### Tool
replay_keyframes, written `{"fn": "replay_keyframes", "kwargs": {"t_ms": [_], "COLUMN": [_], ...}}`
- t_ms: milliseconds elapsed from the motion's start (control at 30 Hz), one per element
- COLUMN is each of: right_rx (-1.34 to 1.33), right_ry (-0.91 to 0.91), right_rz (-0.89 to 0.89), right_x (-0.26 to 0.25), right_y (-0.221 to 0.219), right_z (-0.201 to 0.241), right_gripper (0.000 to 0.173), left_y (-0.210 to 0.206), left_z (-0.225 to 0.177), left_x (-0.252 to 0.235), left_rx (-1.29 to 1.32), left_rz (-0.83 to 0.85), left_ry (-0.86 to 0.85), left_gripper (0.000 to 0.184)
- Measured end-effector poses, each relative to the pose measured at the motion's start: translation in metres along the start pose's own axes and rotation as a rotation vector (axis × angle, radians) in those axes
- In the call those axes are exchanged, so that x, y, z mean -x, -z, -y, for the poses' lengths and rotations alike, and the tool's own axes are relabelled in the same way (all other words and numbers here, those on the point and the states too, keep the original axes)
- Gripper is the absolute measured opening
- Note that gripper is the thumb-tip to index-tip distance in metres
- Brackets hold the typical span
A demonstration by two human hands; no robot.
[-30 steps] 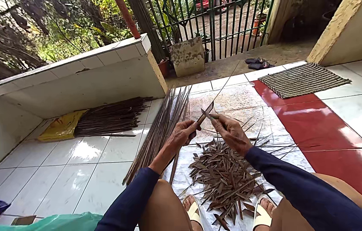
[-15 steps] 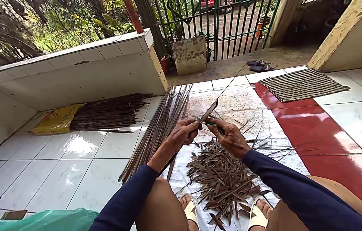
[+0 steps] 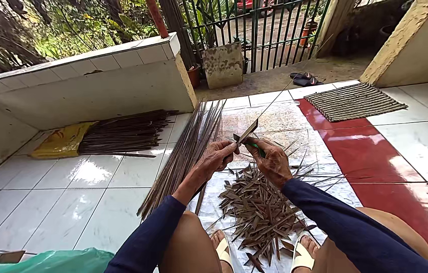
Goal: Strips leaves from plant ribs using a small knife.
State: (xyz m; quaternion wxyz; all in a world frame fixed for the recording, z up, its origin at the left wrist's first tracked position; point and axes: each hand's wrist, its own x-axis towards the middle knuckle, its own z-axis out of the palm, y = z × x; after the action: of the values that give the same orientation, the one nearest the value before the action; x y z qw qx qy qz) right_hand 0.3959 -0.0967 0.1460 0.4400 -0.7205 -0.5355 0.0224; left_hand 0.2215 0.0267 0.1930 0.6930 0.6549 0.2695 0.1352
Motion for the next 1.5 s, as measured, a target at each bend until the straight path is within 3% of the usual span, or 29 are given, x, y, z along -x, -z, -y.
{"fn": "replay_keyframes", "kwargs": {"t_ms": [800, 1067, 1300, 1500], "right_rx": [0.144, 0.063, -0.069, -0.306], "right_ry": [-0.021, -0.106, -0.141, -0.014], "right_rz": [-0.059, -0.062, -0.198, 0.071], "right_x": [0.001, -0.016, -0.034, -0.01], "right_y": [-0.003, 0.013, 0.038, 0.016], "right_z": [0.004, -0.01, -0.034, -0.012], "right_gripper": [0.034, 0.035, 0.035, 0.031], "left_y": [-0.004, 0.0, 0.01, 0.013], "left_z": [-0.006, -0.004, 0.001, -0.001], "left_x": [0.001, 0.005, 0.009, 0.007], "left_rx": [-0.036, -0.026, -0.006, 0.113], "left_rz": [-0.053, -0.017, -0.003, 0.049], "left_ry": [0.036, 0.047, 0.076, 0.127], "left_gripper": [0.029, 0.029, 0.032, 0.037]}}
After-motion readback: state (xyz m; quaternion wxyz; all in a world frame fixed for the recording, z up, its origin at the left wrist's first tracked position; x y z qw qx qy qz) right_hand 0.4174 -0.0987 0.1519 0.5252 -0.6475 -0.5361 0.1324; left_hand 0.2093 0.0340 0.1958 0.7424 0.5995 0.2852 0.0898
